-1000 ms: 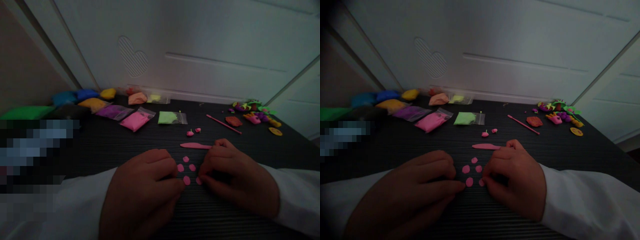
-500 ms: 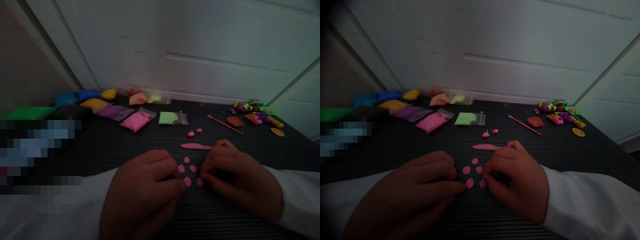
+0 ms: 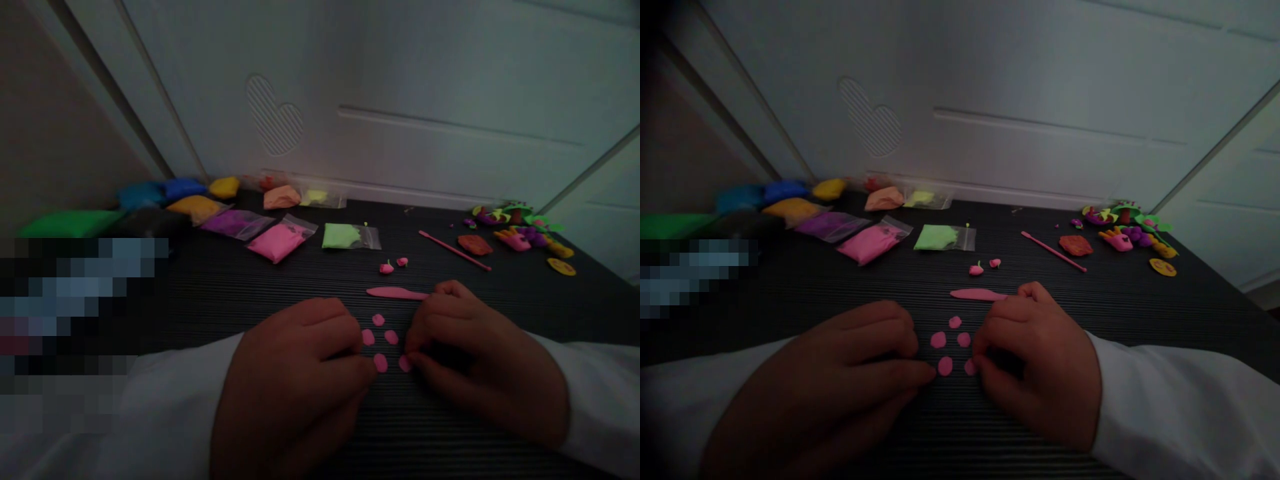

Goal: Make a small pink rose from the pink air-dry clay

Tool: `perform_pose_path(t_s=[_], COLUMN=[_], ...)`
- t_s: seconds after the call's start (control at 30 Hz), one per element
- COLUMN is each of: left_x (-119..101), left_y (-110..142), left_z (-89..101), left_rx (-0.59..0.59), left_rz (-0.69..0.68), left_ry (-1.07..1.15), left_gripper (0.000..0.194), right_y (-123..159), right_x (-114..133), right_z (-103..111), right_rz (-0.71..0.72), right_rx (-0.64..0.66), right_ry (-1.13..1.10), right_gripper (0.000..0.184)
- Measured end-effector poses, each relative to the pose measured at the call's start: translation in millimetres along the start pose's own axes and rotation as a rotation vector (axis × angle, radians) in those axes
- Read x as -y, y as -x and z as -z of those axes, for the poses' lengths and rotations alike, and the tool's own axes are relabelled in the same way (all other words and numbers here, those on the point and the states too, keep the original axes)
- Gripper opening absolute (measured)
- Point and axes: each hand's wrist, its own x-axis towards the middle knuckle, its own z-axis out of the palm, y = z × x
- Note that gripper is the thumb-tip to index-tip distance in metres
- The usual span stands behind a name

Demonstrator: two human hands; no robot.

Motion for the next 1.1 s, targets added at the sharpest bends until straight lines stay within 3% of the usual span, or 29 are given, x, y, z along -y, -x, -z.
perform_pose_path(t_s=[0.3, 0.63, 1.1], left_x=[2.9, 1.0, 1.7], left_y=[-0.4, -0.9, -0.8], left_z=[1.7, 2.1, 3.0], left_rx=[0.040, 0.010, 0.028], left_rz=[-0.029, -0.025, -0.043], left_ry=[-0.006, -0.027, -0.026], left_gripper=[0.016, 0.017, 0.018], right_y=[-1.2, 0.4, -0.9], right_x=[2.0, 3.5, 1.4], right_z=[2.4, 2.1, 1.7], right_rz=[0.010, -0.007, 0.005], right_rx=[-0.022, -0.044, 0.014], right_ry=[-0.028, -0.010, -0.017], right_gripper=[0.012, 0.011, 0.010])
